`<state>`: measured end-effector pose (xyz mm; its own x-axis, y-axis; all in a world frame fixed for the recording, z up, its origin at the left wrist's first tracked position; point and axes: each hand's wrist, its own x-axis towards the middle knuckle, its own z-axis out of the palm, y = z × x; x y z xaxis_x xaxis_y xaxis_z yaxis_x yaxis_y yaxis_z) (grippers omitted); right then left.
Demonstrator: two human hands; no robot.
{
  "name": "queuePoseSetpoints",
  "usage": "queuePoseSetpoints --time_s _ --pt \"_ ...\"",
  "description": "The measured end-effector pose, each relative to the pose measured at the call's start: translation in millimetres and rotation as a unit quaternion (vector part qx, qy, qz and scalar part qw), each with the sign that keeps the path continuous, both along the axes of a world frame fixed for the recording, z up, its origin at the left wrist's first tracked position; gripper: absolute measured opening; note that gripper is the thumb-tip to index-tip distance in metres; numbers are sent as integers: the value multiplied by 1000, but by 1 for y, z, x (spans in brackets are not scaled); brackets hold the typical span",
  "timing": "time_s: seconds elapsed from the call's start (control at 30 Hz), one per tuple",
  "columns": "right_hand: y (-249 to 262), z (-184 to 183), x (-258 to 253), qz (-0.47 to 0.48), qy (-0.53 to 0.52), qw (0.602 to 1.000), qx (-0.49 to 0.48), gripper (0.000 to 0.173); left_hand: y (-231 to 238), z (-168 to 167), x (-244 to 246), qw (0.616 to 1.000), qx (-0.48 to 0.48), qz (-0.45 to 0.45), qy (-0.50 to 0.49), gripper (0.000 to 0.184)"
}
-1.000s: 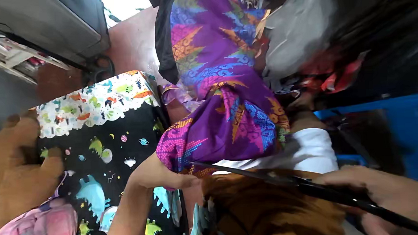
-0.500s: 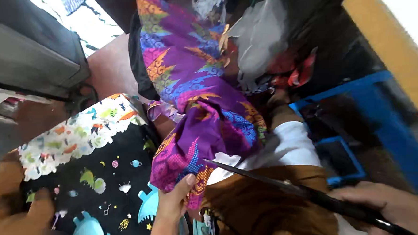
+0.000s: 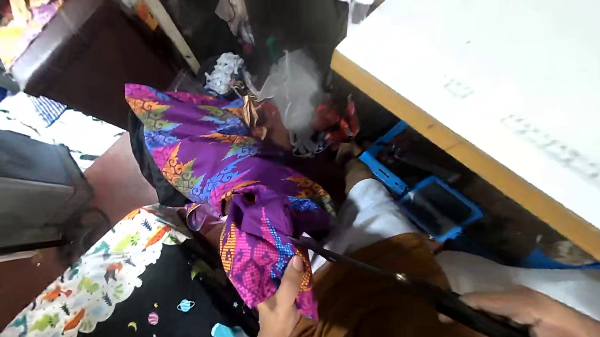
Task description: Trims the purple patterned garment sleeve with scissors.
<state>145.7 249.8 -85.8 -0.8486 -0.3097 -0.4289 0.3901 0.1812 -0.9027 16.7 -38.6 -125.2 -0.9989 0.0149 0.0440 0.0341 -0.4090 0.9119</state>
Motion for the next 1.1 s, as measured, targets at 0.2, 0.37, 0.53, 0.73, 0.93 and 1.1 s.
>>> queuePoseSetpoints --time_s 0.2,0.37,0.53,0.73,0.93,1.1 --pt "-11 -11 10 3 8 999 -35 64 3 -3 0 1000 -10 -14 -7 21" --pt "-34 -16 14 -39 -64 993 -90 67 14 -9 -4 998 -54 28 -14 22" --pt "-37 -22 17 -27 -98 988 -117 76 10 -14 -5 995 -96 14 -7 25" --pt "-32 -26 9 15 -122 985 -120 81 4 -9 -7 997 -68 25 -29 22" --pt "-14 -32 8 40 -91 987 -123 74 -8 -9 -8 997 -76 -24 -14 23" --pt "-6 -29 -10 86 -79 989 -87 81 -9 -11 -6 996 -79 -48 -5 24"
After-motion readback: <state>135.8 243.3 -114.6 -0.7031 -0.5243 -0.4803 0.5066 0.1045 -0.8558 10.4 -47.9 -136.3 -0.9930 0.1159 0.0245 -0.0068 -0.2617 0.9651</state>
